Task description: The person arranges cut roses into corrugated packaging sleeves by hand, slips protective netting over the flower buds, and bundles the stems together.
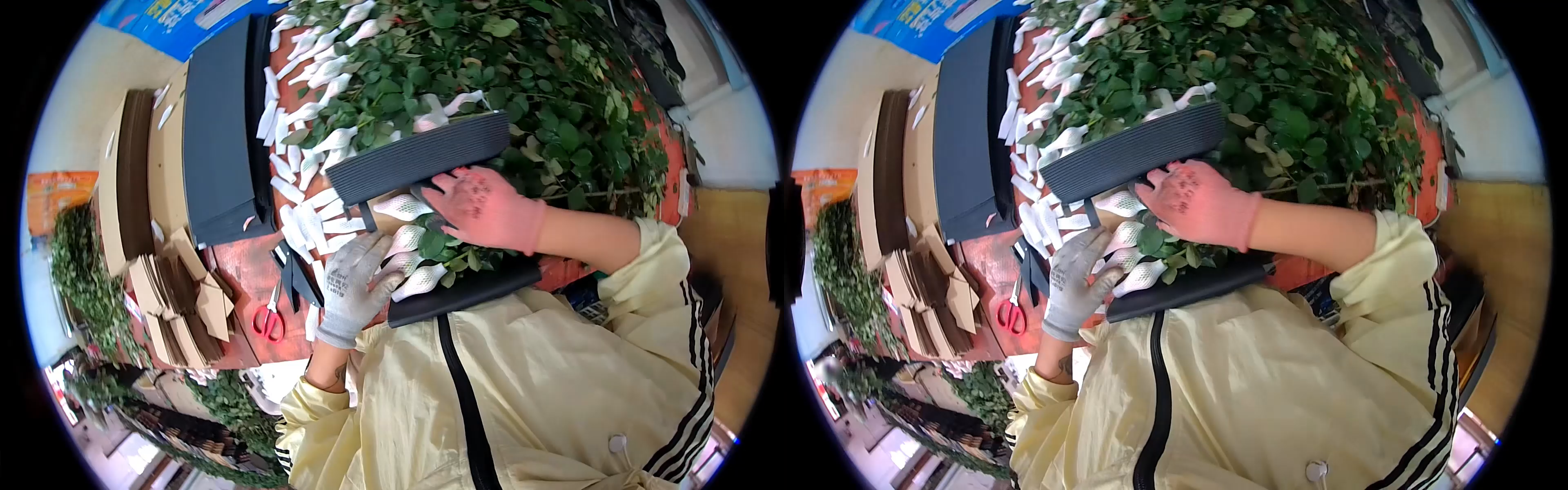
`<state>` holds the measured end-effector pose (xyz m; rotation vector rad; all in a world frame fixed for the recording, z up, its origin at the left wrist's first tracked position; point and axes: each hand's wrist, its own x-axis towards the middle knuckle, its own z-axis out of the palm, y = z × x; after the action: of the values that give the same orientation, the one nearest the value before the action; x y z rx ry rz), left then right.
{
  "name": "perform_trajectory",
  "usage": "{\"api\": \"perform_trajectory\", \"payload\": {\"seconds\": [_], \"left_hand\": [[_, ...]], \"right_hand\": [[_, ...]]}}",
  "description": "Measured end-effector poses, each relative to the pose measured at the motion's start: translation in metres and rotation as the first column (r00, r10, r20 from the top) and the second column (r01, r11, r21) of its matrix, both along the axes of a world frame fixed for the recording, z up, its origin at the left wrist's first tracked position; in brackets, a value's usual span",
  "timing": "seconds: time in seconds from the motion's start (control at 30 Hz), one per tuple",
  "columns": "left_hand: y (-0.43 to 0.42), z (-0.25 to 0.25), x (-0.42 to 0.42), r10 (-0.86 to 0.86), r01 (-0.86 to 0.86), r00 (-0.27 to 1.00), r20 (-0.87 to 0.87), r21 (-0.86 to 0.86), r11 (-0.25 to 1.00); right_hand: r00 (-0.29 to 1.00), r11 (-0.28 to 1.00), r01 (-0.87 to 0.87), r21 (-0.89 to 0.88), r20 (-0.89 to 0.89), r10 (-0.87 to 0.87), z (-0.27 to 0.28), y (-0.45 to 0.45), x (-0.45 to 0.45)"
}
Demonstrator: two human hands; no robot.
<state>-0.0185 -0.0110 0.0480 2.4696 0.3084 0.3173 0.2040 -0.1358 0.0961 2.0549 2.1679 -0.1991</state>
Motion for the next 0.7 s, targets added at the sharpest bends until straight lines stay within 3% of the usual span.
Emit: {"api": "perform_trajectory", "payload": {"seconds": [0.03, 0.07, 0.1, 0.13, 0.17, 0.2, 0.23, 0.3, 0.33, 0.37, 0.43, 0.47, 0.57, 0.6, 0.7], "left_hand": [[0.0, -0.001, -0.006, 0.053, -0.052, 0.998, 0.025, -0.052, 0.997], [0.0, -0.002, -0.014, 0.139, -0.131, 0.989, 0.057, -0.136, 0.982], [0.0, -0.003, -0.022, 0.225, -0.203, 0.971, 0.085, -0.219, 0.954], [-0.001, 0.01, -0.024, 0.336, -0.348, 0.937, -0.1, -0.378, 0.858], [0.004, -0.002, -0.03, 0.326, -0.311, 0.945, -0.011, -0.327, 0.892], [0.006, -0.006, -0.033, 0.357, -0.363, 0.929, -0.093, -0.414, 0.835], [0.007, -0.007, -0.034, 0.376, -0.412, 0.91, -0.175, -0.492, 0.767], [0.014, 0.004, -0.02, 0.35, -0.384, 0.923, -0.161, -0.454, 0.804], [0.019, 0.007, -0.013, 0.331, -0.362, 0.932, -0.145, -0.412, 0.836], [0.022, 0.006, -0.008, 0.342, -0.37, 0.929, -0.143, -0.41, 0.834], [0.025, 0.004, 0.001, 0.278, -0.396, 0.918, -0.283, -0.704, 0.59], [0.024, 0.005, 0.004, 0.278, -0.427, 0.904, -0.326, -0.737, 0.524], [0.021, -0.004, 0.011, 0.183, -0.439, 0.891, -0.415, -0.685, 0.582], [0.021, -0.01, 0.013, 0.181, -0.449, 0.884, -0.432, -0.67, 0.591], [0.024, -0.008, 0.024, 0.247, -0.572, 0.807, -0.536, -0.607, 0.551]], "right_hand": [[0.999, 0.998, 0.017, 0.053, -0.032, -0.015, 0.005, -0.005, -0.002], [0.997, 0.865, -0.072, 0.496, 0.03, 0.065, -0.004, -0.02, -0.003], [0.998, 0.897, -0.055, 0.439, -0.007, 0.065, 0.019, -0.021, -0.008], [0.99, 0.984, -0.097, 0.151, -0.09, 0.112, 0.039, -0.016, -0.01], [0.976, 0.977, -0.152, -0.147, -0.181, 0.124, 0.05, -0.014, -0.014], [0.976, 0.952, -0.179, -0.248, -0.163, 0.141, 0.041, -0.019, -0.022], [0.977, 0.954, -0.174, -0.246, -0.164, 0.136, 0.027, -0.024, -0.024], [0.957, 0.971, -0.224, 0.08, 0.205, 0.204, -0.011, -0.039, -0.025], [0.961, 0.951, -0.241, 0.192, 0.184, 0.206, -0.027, -0.037, -0.02], [0.958, 0.948, -0.252, 0.195, 0.186, 0.216, -0.034, -0.039, -0.018], [0.991, 0.986, -0.127, 0.112, -0.036, 0.131, -0.03, -0.031, -0.018], [0.992, 0.998, -0.036, 0.06, -0.121, 0.043, -0.021, -0.033, -0.018], [1.0, 0.993, -0.002, 0.114, -0.024, 0.005, -0.007, -0.043, -0.017], [1.0, 0.976, -0.012, 0.217, 0.03, 0.006, -0.01, -0.05, -0.018], [1.0, 0.973, 0.005, 0.231, -0.001, -0.005, -0.005, -0.055, -0.02]]}}
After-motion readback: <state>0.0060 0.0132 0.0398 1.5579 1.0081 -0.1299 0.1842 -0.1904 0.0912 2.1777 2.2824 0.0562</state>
